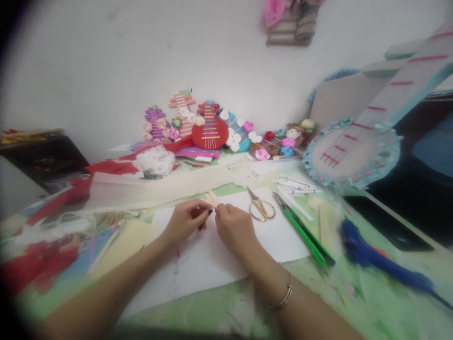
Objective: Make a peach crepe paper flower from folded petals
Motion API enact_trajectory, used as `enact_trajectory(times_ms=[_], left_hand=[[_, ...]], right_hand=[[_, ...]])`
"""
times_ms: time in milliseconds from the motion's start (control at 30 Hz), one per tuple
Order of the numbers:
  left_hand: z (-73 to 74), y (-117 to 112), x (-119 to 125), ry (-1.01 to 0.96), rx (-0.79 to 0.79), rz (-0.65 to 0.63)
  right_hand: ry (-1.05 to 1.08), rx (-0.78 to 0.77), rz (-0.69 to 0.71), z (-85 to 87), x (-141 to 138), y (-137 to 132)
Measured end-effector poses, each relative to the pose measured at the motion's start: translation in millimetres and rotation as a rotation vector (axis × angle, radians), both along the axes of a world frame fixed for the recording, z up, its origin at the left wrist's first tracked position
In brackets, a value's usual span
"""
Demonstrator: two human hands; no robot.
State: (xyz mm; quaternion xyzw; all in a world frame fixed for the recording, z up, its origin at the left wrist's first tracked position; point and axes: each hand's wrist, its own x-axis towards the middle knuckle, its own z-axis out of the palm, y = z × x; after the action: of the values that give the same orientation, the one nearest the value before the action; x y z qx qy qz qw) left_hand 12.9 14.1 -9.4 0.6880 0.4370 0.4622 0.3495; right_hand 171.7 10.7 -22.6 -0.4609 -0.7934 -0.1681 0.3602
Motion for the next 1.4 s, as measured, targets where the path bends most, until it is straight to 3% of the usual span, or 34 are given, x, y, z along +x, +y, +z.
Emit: enact_trajectory(times_ms=[233, 433, 700, 867, 1400], left_hand=[[5.4, 2, 2, -0.225, -0.288, -0.252], [-0.7, 3, 1, -0.489, -0.474, -0.311], [0.0, 2, -1, -0.587, -0.483, -0.331], [1.1, 1, 1, -0.557, -0.452, -0.351], [3.2, -2, 4, -0.446, -0.389, -0.325]], right_hand=[[-0.028, -0.035, 0.032, 1.6, 1, -2], [0.013, -0.001, 0.118, 5.4, 0, -3], [0.253, -0.144, 0.385, 9.6, 2, -2], [0.419, -0.252, 0.311, 5.4, 3, -1], [0.508, -0.409, 0.282, 10.6, 3, -3]])
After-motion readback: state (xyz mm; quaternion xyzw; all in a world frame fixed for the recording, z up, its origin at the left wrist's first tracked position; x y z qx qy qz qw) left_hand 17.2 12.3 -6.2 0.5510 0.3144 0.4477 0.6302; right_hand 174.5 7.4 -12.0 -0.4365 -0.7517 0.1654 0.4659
